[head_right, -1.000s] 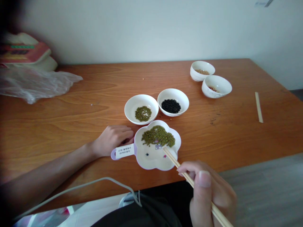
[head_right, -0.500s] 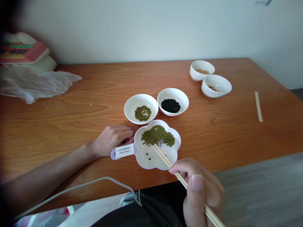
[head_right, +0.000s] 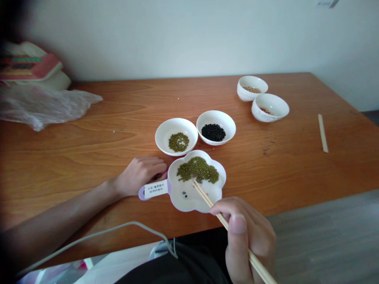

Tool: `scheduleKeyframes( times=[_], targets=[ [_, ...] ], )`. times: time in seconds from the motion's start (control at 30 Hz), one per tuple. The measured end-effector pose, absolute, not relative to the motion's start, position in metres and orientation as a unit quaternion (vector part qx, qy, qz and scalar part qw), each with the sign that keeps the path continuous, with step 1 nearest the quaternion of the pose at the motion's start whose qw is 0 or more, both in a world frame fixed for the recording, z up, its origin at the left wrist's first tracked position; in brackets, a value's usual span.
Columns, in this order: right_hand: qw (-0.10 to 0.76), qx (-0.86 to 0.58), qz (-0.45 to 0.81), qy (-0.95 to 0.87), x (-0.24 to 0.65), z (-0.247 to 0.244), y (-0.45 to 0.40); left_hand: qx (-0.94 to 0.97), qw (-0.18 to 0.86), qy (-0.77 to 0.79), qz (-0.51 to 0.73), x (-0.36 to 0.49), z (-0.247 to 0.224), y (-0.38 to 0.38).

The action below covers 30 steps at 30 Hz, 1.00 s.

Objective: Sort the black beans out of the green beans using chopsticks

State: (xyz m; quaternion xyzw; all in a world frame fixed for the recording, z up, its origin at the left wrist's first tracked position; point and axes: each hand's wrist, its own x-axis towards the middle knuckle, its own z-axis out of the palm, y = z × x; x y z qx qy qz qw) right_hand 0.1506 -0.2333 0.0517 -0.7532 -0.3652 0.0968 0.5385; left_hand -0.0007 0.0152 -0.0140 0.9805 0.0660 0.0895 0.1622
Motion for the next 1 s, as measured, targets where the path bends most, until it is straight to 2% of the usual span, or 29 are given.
scheduleKeyframes(
  times=[0.4, 0.6, 0.83, 1.0],
  targets=[
    [0.529, -0.748, 0.074, -0.394, 0.168, 0.044, -0.244, 0.980, 0.161, 0.068, 0.091, -0.001, -0.016, 0.015],
    [0.460, -0.727, 0.096, -0.501, 0.198, 0.036, -0.271, 0.981, 0.159, 0.068, 0.089, -0.001, -0.014, 0.015],
    [0.526, -0.737, 0.084, -0.415, 0.172, 0.046, -0.252, 0.982, 0.151, 0.068, 0.088, 0.000, -0.015, 0.015],
    [0.523, -0.777, 0.106, -0.336, 0.158, 0.052, -0.240, 0.982, 0.151, 0.069, 0.085, -0.001, -0.016, 0.015]
  ],
)
